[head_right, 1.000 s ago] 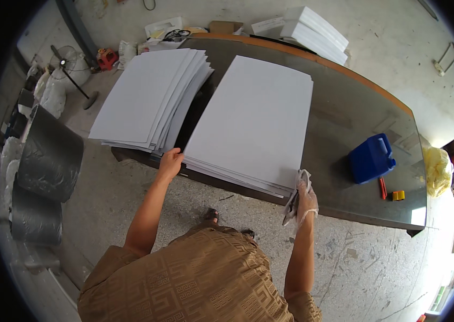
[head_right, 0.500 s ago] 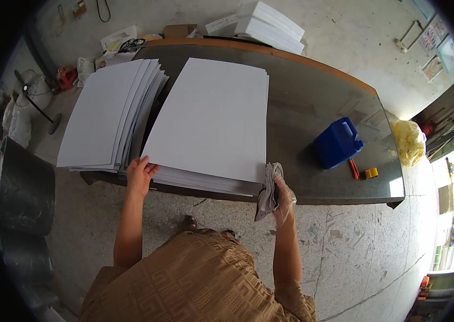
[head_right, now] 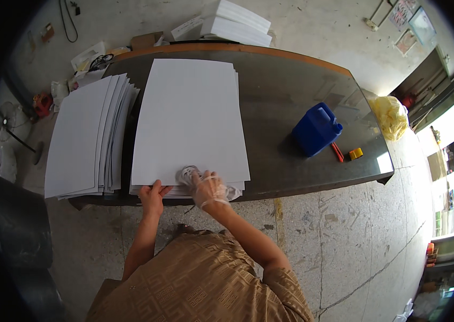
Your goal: The person wipes the surface of large white rectangular panels with a cloth. They pick up each panel from a stack, wipe it, and place it back. At 01:03, they pour liquid from a blue container onto the cloth and continue wiping.
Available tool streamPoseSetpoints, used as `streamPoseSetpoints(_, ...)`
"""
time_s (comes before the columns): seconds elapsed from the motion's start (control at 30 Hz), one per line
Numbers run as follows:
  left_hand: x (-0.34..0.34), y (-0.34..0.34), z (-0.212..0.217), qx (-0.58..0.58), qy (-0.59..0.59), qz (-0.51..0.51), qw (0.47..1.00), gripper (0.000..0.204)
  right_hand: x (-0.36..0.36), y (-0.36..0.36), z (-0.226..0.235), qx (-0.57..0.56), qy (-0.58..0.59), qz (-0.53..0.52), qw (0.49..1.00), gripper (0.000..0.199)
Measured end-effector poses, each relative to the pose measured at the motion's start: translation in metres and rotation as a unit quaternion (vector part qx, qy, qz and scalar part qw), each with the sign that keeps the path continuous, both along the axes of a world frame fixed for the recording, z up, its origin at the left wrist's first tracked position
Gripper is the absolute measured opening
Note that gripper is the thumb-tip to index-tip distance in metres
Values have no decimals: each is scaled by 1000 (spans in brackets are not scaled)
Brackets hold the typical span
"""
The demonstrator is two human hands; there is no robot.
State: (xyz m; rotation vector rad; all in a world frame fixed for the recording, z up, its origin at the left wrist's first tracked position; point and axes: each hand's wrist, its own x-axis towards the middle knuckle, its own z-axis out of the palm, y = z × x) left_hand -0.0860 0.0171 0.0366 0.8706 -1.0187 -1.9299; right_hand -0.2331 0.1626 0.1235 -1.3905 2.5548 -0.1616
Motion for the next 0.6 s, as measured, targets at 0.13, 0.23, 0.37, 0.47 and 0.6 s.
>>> streamPoseSetpoints(0.13, 2, 4, -18, 7, 5, 39, 999, 14, -82, 87, -35, 27, 84, -157, 984, 38)
streamPoseSetpoints(0.23, 6, -3, -3, 30, 6, 22, 999, 14, -168, 245, -91, 131, 103, -167, 972, 32)
streamPoseSetpoints(0.37, 42, -4, 16, 27, 80, 27, 996, 12, -129, 275, -83, -60, -195, -568, 797, 63)
streamPoseSetpoints(0.47, 62, -14, 67, -7, 109, 22, 994, 12, -119, 279, -129, -86, -237, -563, 787, 72)
streamPoseSetpoints(0.6, 132, -61, 109, -65, 71, 73, 993, 16, -50, 223, -138, -29, -249, -503, 828, 83)
